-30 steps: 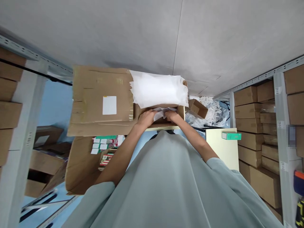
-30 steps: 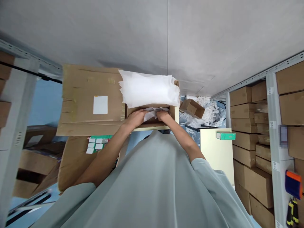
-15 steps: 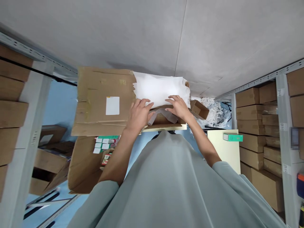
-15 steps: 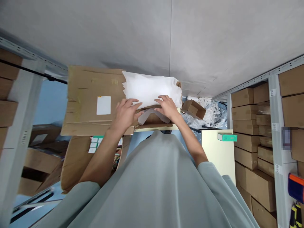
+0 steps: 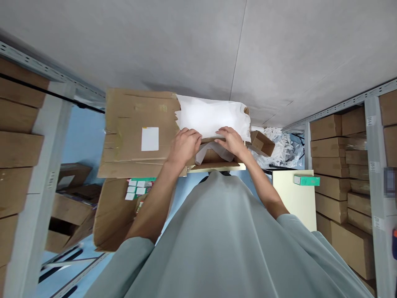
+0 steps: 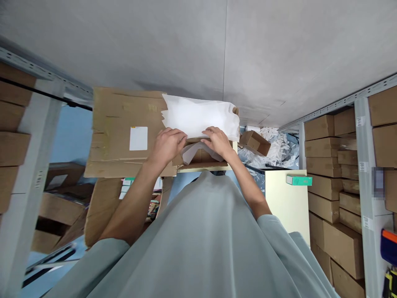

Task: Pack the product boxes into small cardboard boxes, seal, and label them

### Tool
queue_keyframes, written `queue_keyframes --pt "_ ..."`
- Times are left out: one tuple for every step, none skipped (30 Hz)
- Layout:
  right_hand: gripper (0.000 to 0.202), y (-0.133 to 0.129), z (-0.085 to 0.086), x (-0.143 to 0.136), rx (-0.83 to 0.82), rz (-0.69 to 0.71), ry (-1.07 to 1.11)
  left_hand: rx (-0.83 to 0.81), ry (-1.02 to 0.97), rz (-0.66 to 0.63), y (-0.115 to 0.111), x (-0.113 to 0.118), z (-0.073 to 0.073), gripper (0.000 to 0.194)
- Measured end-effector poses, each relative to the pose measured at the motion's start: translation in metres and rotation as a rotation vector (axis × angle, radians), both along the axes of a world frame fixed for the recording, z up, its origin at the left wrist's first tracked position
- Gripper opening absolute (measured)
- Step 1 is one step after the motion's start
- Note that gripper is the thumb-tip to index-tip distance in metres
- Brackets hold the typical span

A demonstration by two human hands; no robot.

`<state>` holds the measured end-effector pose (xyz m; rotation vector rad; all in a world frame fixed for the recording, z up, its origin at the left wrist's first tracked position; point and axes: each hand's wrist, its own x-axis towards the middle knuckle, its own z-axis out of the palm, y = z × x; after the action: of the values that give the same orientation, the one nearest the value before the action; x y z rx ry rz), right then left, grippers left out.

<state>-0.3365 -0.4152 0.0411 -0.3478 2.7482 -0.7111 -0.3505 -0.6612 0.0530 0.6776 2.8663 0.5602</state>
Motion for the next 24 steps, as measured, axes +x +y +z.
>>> queue_keyframes --pt "0.042 0.0 0.001 0.0 -0.002 -0.006 0.031 0.036 0.032 0.022 -0.002 0.0 0.007 0.036" --pt "0.043 0.0 0.003 0.001 -0.006 -0.014 0.064 0.077 0.067 0.046 -0.005 0.001 0.015 0.034" --pt "0.043 0.001 0.007 0.002 -0.013 -0.022 0.097 0.121 0.101 0.07 -0.007 0.002 0.024 0.031" --pt "0.043 0.002 0.011 0.003 -0.022 -0.028 0.13 0.166 0.132 0.092 -0.01 0.004 0.034 0.029" --pt "0.044 0.003 0.017 0.005 -0.031 -0.032 0.159 0.212 0.16 0.112 -0.013 0.006 0.045 0.028" --pt "0.044 0.004 0.024 0.007 -0.037 -0.037 0.185 0.257 0.183 0.128 -0.015 0.009 0.055 0.026" --pt "0.046 0.006 0.031 0.009 -0.039 -0.041 0.205 0.297 0.202 0.141 -0.017 0.012 0.066 0.025" --pt "0.046 0.008 0.039 0.012 -0.036 -0.043 0.218 0.334 0.218 0.153 -0.018 0.017 0.076 0.023" --pt "0.047 0.01 0.046 0.016 -0.029 -0.041 0.226 0.368 0.228 0.166 -0.019 0.022 0.085 0.022" --pt "0.048 0.012 0.053 0.022 -0.019 -0.038 0.229 0.408 0.23 0.181 -0.02 0.029 0.093 0.02" --pt "0.05 0.015 0.058 0.028 -0.005 -0.033 0.227 0.457 0.222 0.193 -0.021 0.037 0.099 0.017" --pt "0.052 0.017 0.063 0.036 0.012 -0.027 0.222 0.508 0.198 0.2 -0.024 0.046 0.103 0.014" --pt "0.053 0.02 0.065 0.046 0.032 -0.018 0.213 0.551 0.156 0.198 -0.027 0.055 0.106 0.012" --pt "0.055 0.022 0.066 0.056 0.054 -0.004 0.201 0.575 0.097 0.187 -0.031 0.063 0.106 0.012" --pt "0.055 0.024 0.064 0.067 0.077 0.016 0.182 0.565 0.026 0.171 -0.036 0.07 0.103 0.015" --pt "0.056 0.026 0.061 0.076 0.101 0.047 0.154 0.515 -0.055 0.152 -0.041 0.075 0.097 0.019" --pt "0.055 0.027 0.055 0.085 0.129 0.084 0.117 0.433 -0.139 0.128 -0.044 0.078 0.088 0.025" --pt "0.054 0.028 0.047 0.09 0.161 0.124 0.07 0.333 -0.222 0.103 -0.046 0.079 0.076 0.031" --pt "0.053 0.028 0.037 0.093 0.2 0.159 0.014 0.227 -0.298 0.07 -0.046 0.077 0.062 0.039" --pt "0.051 0.028 0.027 0.093 0.241 0.188 -0.048 0.129 -0.368 0.028 -0.044 0.075 0.046 0.049" --pt "0.048 0.027 0.015 0.09 0.279 0.207 -0.113 0.037 -0.433 -0.019 -0.04 0.071 0.029 0.057" --pt "0.045 0.025 0.004 0.084 0.307 0.213 -0.177 -0.044 -0.488 -0.069 -0.033 0.066 0.012 0.061" --pt "0.042 0.023 -0.007 0.077 0.322 0.21 -0.234 -0.112 -0.527 -0.107 -0.026 0.061 -0.005 0.063" --pt "0.039 0.02 -0.017 0.069 0.323 0.2 -0.279 -0.164 -0.554 -0.117 -0.017 0.055 -0.022 0.065"
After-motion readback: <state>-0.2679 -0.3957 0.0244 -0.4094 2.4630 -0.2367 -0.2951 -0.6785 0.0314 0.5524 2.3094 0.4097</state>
